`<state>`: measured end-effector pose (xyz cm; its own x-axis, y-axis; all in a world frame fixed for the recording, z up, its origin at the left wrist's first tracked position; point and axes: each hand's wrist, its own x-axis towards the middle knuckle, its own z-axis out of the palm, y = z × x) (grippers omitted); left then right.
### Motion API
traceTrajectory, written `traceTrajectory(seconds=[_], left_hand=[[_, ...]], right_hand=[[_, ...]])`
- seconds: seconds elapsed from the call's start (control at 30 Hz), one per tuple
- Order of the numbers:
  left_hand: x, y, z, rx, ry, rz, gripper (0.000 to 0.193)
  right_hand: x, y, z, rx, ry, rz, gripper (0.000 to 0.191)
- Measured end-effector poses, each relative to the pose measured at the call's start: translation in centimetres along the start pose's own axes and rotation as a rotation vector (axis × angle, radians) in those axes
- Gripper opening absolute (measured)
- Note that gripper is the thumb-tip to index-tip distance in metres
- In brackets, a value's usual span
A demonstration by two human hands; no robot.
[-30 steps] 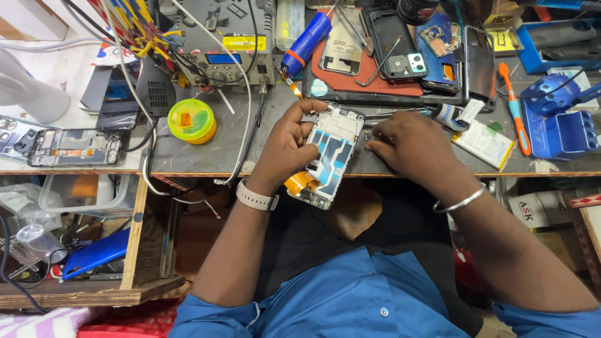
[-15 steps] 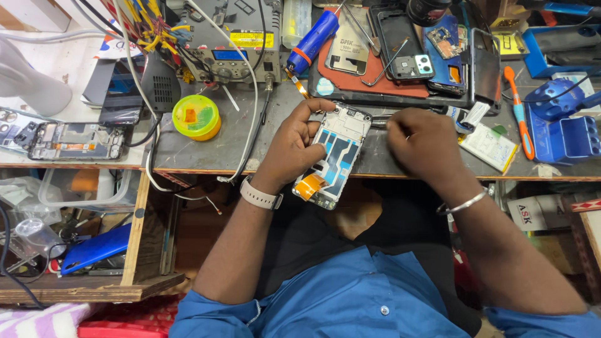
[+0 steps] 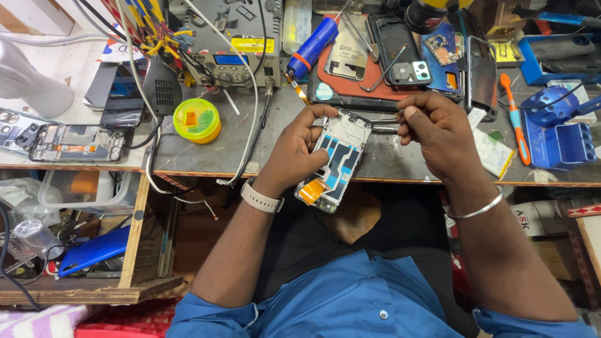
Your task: The person uses a screwdriver to remove screws from a disassembled mobile phone chassis. They then use tweezers to lift and reposition a small internal component, repeatedly adjusting its placement within the chassis.
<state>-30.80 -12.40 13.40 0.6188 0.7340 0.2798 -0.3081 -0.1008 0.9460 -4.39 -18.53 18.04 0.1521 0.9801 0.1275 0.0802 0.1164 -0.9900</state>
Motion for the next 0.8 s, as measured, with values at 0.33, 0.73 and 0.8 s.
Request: traceTrajectory(seconds=[0.33, 0.73, 0.8], left_hand=[[0.2, 0.0, 0.6, 0.063, 0.009, 0.01, 0.063], [0.2, 0.2, -0.2, 0.066, -0.003, 0.007, 0.063], [0.2, 0.4, -0.3, 0.09, 0.0, 0.014, 0.062]], right_hand=[[2.2, -4.4, 2.6, -0.91, -0.347, -0.498, 0.013], [4.8, -5.5, 4.7, -1.103, -0.567, -0.45, 0.013], [4.8, -5.6, 5.2, -1.136, -0.583, -0.408, 0.013]])
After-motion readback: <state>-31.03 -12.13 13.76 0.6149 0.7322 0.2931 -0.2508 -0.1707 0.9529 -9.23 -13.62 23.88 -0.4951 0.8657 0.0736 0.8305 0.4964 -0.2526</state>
